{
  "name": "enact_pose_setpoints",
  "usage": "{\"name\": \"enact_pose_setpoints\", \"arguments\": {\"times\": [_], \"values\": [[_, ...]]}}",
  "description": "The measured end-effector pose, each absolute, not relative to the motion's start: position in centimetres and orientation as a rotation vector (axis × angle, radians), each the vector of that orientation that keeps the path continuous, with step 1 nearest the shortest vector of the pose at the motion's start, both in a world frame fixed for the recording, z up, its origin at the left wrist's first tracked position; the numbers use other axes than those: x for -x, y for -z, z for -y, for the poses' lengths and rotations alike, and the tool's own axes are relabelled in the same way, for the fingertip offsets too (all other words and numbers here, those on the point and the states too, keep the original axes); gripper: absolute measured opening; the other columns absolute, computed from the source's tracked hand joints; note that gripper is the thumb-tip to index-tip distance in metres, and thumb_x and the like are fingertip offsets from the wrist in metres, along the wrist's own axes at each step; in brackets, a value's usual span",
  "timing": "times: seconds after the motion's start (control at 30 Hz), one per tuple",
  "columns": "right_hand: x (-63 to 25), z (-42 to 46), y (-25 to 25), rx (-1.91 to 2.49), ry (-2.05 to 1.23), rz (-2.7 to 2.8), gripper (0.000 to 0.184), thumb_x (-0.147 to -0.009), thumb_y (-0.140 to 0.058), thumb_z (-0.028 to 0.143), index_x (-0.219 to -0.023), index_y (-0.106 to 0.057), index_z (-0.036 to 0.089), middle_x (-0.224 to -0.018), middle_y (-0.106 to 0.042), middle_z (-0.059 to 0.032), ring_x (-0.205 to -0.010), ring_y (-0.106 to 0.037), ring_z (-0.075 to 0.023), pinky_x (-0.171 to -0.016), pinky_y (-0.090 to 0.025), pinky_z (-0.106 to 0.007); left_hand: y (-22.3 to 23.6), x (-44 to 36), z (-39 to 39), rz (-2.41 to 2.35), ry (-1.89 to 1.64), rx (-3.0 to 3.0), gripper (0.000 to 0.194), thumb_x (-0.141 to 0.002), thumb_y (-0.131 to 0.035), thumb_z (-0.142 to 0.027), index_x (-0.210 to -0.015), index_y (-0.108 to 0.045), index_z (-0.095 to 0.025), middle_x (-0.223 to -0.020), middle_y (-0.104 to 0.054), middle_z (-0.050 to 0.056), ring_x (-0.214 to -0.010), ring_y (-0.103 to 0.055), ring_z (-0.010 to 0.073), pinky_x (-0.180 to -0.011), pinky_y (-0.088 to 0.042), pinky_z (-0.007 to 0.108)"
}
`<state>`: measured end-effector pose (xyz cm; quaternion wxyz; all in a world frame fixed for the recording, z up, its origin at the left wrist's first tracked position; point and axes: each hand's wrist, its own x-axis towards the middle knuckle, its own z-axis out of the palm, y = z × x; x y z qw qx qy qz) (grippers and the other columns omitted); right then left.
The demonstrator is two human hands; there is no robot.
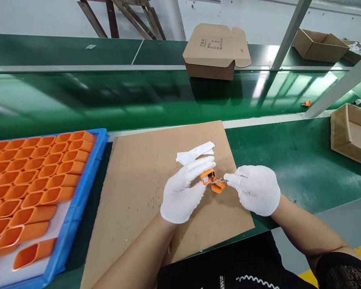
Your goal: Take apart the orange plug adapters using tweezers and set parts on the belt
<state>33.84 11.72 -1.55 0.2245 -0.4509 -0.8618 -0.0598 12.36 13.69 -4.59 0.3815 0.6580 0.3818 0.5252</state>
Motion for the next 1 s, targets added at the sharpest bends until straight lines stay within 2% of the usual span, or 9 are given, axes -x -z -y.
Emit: {"name": "enact_pose_setpoints", "arguments": {"times": [0.23,0.37,0.53,0.77,1.0], "values": [[-33.75,-11.78,1.06,1.216,0.154,2.393,0.031,-0.08,-0.053,0.009,-0.092,-0.077,0.025,-0.063,-0.061,0.002,-0.051,-0.043,-0.0126,-0.048,-0.019,-0.029,4.87,-12.32,-13.8,-0.975,-1.364,-1.841,0.051,-0.084,-0.059,0.002,-0.118,-0.074,-0.033,-0.126,-0.074,-0.001,-0.118,-0.068,0.0225,-0.096,-0.06,0.036],[-33.55,-11.75,1.37,1.249,0.045,2.37,0.026,-0.09,-0.054,0.016,-0.092,-0.078,0.027,-0.063,-0.059,0.0024,-0.051,-0.043,-0.0114,-0.048,-0.02,-0.029,5.05,-12.33,-13.79,-1.066,-1.362,-1.972,0.048,-0.085,-0.056,0.002,-0.115,-0.075,-0.03,-0.123,-0.075,-0.001,-0.105,-0.073,0.0194,-0.088,-0.063,0.032],[-33.4,-11.87,1.9,1.252,-0.099,2.254,0.024,-0.096,-0.055,0.024,-0.096,-0.079,0.028,-0.074,-0.068,0.0015,-0.062,-0.056,-0.0103,-0.052,-0.029,-0.026,4.57,-12.2,-13.69,-1.048,-1.346,-1.883,0.047,-0.085,-0.058,-0.001,-0.117,-0.075,-0.032,-0.125,-0.074,0.0,-0.117,-0.069,0.0234,-0.094,-0.061,0.036],[-33.23,-11.82,1.87,1.28,-0.061,2.282,0.025,-0.096,-0.055,0.024,-0.091,-0.08,0.027,-0.071,-0.067,0.0023,-0.055,-0.051,-0.01,-0.051,-0.026,-0.027,4.9,-12.15,-13.81,-1.031,-1.379,-1.909,0.06,-0.082,-0.055,0.007,-0.121,-0.073,-0.036,-0.127,-0.073,-0.003,-0.113,-0.07,0.0189,-0.095,-0.06,0.032],[-33.46,-11.85,1.74,1.222,-0.042,2.227,0.026,-0.096,-0.054,0.022,-0.092,-0.08,0.026,-0.071,-0.067,0.0016,-0.058,-0.053,-0.0108,-0.051,-0.027,-0.027,5.03,-12.16,-14.01,-1.036,-1.404,-1.926,0.055,-0.083,-0.057,0.005,-0.119,-0.073,-0.033,-0.128,-0.073,-0.003,-0.119,-0.068,0.0212,-0.102,-0.059,0.035]]}}
